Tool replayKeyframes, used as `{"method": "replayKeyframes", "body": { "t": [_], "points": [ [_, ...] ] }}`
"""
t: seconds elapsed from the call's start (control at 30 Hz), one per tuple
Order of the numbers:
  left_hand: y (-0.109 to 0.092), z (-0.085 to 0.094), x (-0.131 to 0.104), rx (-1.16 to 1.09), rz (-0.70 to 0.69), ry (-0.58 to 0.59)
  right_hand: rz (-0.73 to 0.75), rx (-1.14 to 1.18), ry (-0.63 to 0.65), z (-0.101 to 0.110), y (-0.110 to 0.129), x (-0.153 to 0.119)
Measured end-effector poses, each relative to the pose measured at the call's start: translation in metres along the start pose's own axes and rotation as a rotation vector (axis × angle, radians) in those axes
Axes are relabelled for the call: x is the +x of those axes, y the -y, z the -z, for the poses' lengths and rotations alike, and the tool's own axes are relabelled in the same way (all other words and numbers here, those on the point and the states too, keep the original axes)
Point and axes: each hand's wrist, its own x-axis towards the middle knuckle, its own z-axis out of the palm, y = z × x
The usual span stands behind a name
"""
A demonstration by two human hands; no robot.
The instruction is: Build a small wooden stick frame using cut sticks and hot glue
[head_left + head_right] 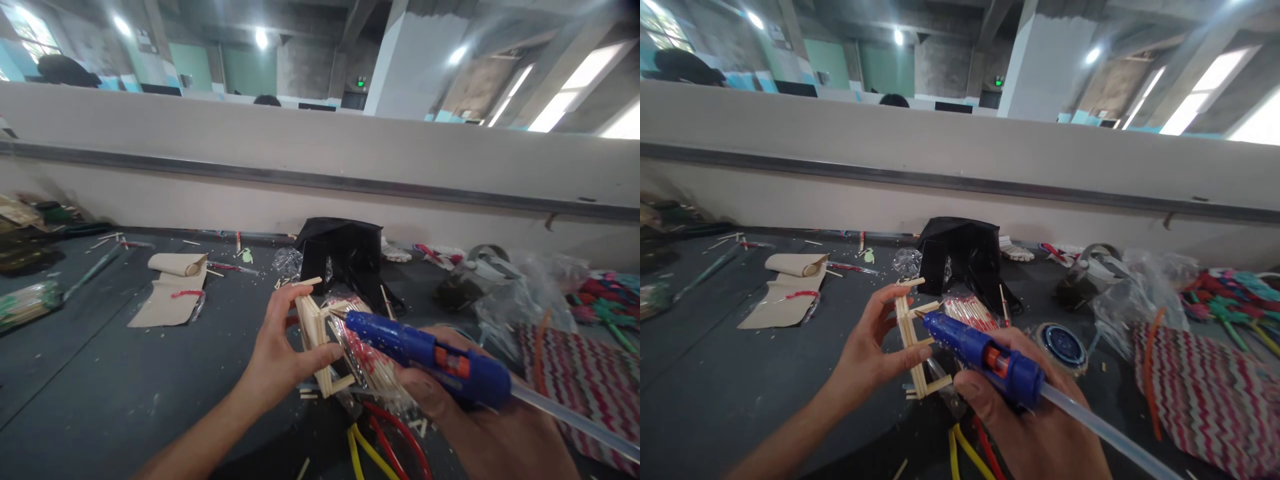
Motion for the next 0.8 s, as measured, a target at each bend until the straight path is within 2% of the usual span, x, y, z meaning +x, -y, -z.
{"method": "replayKeyframes", "body": {
  "t": [0.27, 0.47, 0.67, 0.8],
  "points": [
    [0.0009, -0.0022, -0.0015, -0.015, 0.017, 0.028, 0.04, 0.022, 0.011, -0.0024, 0.0012, -0.0017],
    [-0.0013, -0.004, -0.0032, -0.22, 0.162, 0.179, 0.049, 0.131, 0.0, -0.0048, -0.0014, -0.0004],
    [0.0009, -0.0048, -0.0042, -0.148, 0.058, 0.183, 0.009, 0.173, 0.026, -0.0049, 0.0007, 0.0001],
    [0.0022, -0.0036, -0.005, -0.123, 0.024, 0.162, -0.076, 0.3, 0.016, -0.0012, -0.0016, -0.0056]
  ]
}}
